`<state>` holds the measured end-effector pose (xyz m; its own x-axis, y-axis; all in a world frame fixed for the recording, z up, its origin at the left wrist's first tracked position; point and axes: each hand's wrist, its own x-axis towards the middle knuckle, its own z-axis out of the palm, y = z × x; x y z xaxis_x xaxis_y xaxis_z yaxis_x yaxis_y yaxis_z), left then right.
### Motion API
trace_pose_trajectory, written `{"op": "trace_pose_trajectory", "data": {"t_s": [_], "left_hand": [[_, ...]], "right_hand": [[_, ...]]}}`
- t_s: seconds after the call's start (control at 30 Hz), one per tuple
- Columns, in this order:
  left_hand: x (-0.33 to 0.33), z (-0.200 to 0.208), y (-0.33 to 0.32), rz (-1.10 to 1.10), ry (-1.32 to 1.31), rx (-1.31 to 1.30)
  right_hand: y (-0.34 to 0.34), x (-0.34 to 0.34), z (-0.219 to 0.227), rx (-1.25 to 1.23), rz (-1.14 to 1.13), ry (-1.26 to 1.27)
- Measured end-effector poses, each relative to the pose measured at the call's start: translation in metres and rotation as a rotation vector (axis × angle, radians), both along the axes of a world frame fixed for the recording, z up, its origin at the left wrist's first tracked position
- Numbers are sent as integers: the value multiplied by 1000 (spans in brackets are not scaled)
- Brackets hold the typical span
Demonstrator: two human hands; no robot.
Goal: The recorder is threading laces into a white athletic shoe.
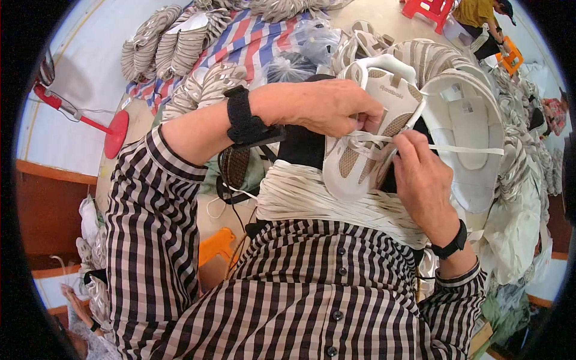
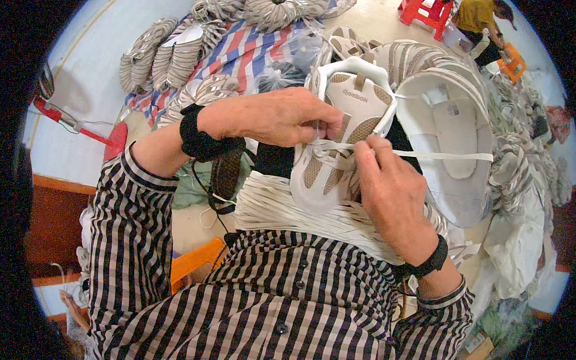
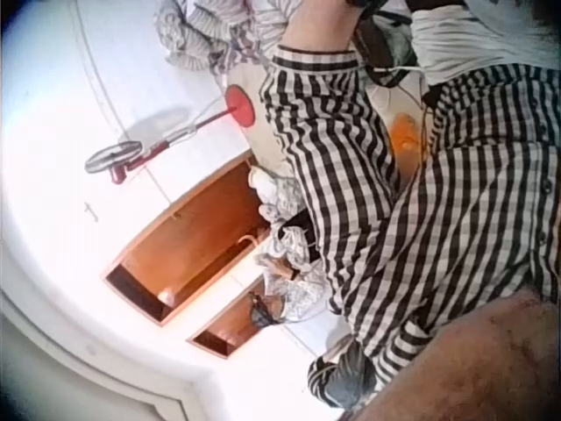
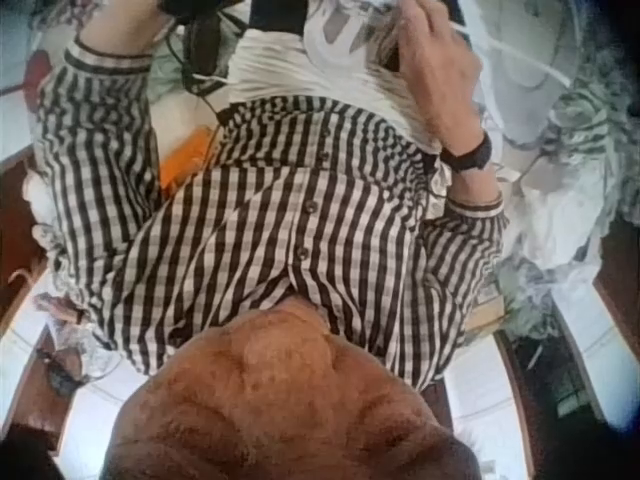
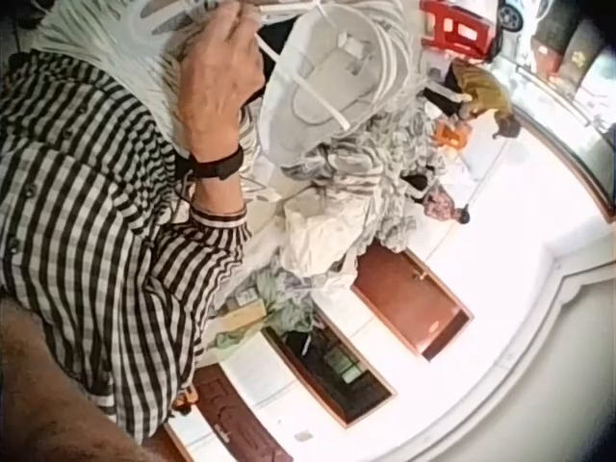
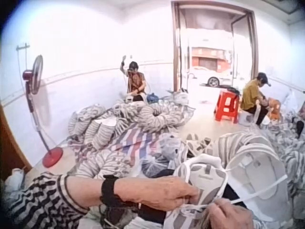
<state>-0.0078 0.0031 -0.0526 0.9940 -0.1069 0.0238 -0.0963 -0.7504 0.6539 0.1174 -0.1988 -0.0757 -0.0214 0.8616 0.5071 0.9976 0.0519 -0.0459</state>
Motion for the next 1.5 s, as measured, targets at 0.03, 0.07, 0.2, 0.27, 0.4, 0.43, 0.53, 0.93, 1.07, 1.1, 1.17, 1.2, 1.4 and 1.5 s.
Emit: {"op": "trace_pose_trajectory", "data": {"t_s": [0.03,0.07,0.2,0.27,0.4,0.43,0.53,0.93,1.07,1.1,1.17,1.2,1.4,1.5], "left_hand": [[-1,0,0,7,2,-3],[-1,0,0,9,4,-5],[-1,0,-1,-2,-15,18],[-2,0,-3,-5,-75,9],[-24,4,-27,162,-436,299],[-30,3,-30,237,-466,291],[-49,-16,-41,333,-443,331],[-45,-63,-50,331,-591,494],[-42,-42,-43,180,-502,596],[-40,-38,-44,177,-500,595],[-37,-33,-47,114,-513,718],[-37,-33,-47,112,-513,718],[-33,-44,-44,100,-498,644],[-40,-57,-65,238,-558,498]], "right_hand": [[-1,2,-1,-2,1,-1],[-1,5,-1,-48,-44,-57],[0,15,-4,-86,-93,-166],[2,20,-4,-64,-85,-186],[6,23,5,-35,-81,-168],[6,22,5,-30,-72,-105],[4,22,5,-46,-52,3],[-3,19,8,-96,4,84],[-3,16,8,-81,6,108],[-2,16,8,-79,19,103],[-2,16,9,-76,31,99],[-2,16,10,-81,31,92],[-5,19,3,-97,-11,107],[-6,19,0,-114,-26,112]]}}
